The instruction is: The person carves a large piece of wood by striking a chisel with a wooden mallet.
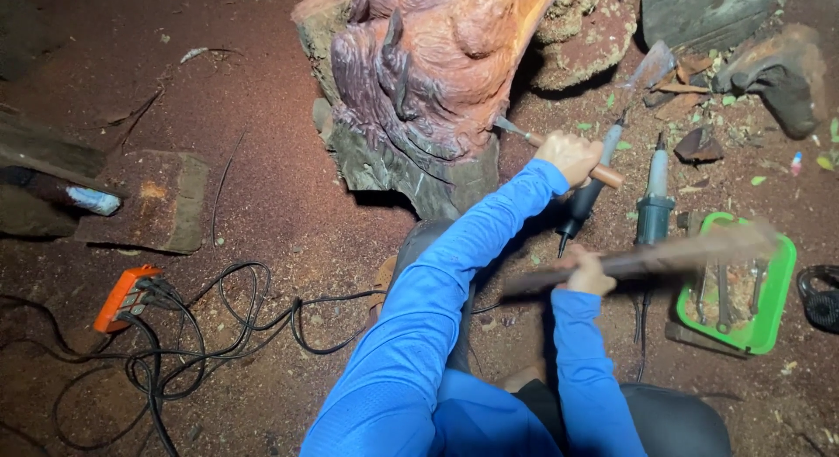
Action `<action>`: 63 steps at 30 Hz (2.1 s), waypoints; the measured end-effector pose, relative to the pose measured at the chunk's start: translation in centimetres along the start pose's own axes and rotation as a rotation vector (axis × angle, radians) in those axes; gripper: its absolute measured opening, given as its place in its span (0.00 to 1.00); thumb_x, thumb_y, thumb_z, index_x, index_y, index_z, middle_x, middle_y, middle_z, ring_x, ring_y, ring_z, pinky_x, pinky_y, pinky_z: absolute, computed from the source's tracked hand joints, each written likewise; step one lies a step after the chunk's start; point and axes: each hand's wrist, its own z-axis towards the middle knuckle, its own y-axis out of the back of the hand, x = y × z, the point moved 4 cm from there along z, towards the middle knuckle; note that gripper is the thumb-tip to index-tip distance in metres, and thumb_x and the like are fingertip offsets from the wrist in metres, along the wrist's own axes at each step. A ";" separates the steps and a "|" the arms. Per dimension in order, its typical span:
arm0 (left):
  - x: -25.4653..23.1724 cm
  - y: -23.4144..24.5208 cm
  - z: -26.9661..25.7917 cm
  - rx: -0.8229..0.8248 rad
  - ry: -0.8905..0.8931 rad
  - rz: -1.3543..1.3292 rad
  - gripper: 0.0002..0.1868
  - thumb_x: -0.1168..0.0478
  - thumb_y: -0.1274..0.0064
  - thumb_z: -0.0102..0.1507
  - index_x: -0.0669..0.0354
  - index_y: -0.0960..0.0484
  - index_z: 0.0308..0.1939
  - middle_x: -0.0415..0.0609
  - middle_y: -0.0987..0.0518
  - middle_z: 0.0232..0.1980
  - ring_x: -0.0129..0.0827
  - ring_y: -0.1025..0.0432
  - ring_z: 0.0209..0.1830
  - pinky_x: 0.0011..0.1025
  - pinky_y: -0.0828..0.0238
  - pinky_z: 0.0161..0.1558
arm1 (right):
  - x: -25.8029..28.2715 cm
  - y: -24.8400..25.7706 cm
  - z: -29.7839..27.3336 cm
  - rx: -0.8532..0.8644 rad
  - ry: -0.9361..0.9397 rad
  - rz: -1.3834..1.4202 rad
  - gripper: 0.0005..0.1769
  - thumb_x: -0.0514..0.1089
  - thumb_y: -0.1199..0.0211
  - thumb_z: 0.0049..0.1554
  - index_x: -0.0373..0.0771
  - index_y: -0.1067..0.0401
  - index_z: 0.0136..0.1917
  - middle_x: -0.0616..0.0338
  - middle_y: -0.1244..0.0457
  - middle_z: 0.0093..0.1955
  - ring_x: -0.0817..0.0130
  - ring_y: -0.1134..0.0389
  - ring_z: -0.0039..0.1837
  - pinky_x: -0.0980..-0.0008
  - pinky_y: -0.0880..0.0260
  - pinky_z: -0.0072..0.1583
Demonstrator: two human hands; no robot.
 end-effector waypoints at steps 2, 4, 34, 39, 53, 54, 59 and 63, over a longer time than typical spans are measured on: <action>0.4 0.3 0.4 0.004 -0.004 -0.018 0.25 0.44 0.32 0.43 0.44 0.25 0.37 0.39 0.17 0.34 0.39 0.19 0.39 0.44 0.26 0.44 | -0.5 -0.4 2.0 0.096 0.083 -0.305 0.25 0.38 0.30 0.48 0.33 0.42 0.51 0.48 0.40 0.23 0.52 0.31 0.28 0.53 0.31 0.35; 0.4 0.7 0.2 0.021 -0.025 -0.038 0.26 0.43 0.32 0.44 0.44 0.25 0.38 0.38 0.17 0.35 0.38 0.18 0.39 0.43 0.25 0.44 | -1.3 -0.4 3.2 0.177 0.155 -0.601 0.04 0.36 0.34 0.46 0.42 0.29 0.35 0.49 0.40 0.21 0.58 0.35 0.24 0.62 0.36 0.31; -1.2 10.4 -2.4 -0.020 -0.254 -0.176 0.25 0.42 0.31 0.44 0.44 0.26 0.36 0.39 0.17 0.34 0.37 0.18 0.37 0.40 0.21 0.45 | 6.9 1.1 -2.8 0.174 0.436 -0.188 0.11 0.38 0.30 0.52 0.39 0.30 0.30 0.52 0.40 0.24 0.65 0.38 0.27 0.69 0.36 0.35; -1.6 17.5 -3.2 0.200 -0.220 -0.185 0.23 0.44 0.32 0.46 0.42 0.24 0.39 0.38 0.15 0.38 0.39 0.17 0.43 0.42 0.21 0.51 | 5.4 0.1 -2.3 0.322 0.416 0.428 0.10 0.36 0.34 0.54 0.43 0.36 0.41 0.45 0.35 0.33 0.67 0.39 0.25 0.66 0.30 0.36; 0.7 9.8 -2.3 -0.187 -0.172 -0.191 0.30 0.41 0.27 0.35 0.37 0.29 0.34 0.33 0.22 0.30 0.33 0.20 0.34 0.36 0.25 0.42 | 3.4 -2.0 -2.4 0.483 0.453 -0.029 0.08 0.32 0.38 0.45 0.37 0.35 0.28 0.45 0.41 0.22 0.56 0.36 0.26 0.63 0.34 0.35; 0.8 12.9 -2.2 -0.189 -0.172 -0.234 0.32 0.41 0.25 0.34 0.38 0.28 0.34 0.34 0.22 0.29 0.34 0.20 0.34 0.36 0.24 0.41 | 2.6 -2.8 -2.3 0.563 0.451 -0.437 0.10 0.28 0.40 0.41 0.36 0.33 0.22 0.47 0.41 0.18 0.60 0.38 0.21 0.64 0.38 0.29; 1.0 13.4 -1.9 -0.165 -0.175 -0.235 0.30 0.41 0.25 0.37 0.39 0.28 0.34 0.34 0.22 0.30 0.34 0.20 0.35 0.36 0.23 0.43 | 5.5 -1.6 -2.2 0.457 0.481 -0.062 0.08 0.26 0.39 0.46 0.33 0.34 0.29 0.43 0.45 0.20 0.56 0.42 0.22 0.60 0.35 0.34; 0.7 13.3 -1.9 -0.145 -0.179 -0.224 0.30 0.41 0.27 0.38 0.40 0.27 0.35 0.36 0.21 0.30 0.36 0.20 0.35 0.38 0.23 0.43 | 7.9 -2.7 -6.1 0.311 0.512 -0.020 0.12 0.38 0.39 0.47 0.37 0.34 0.24 0.43 0.30 0.41 0.61 0.30 0.40 0.77 0.33 0.60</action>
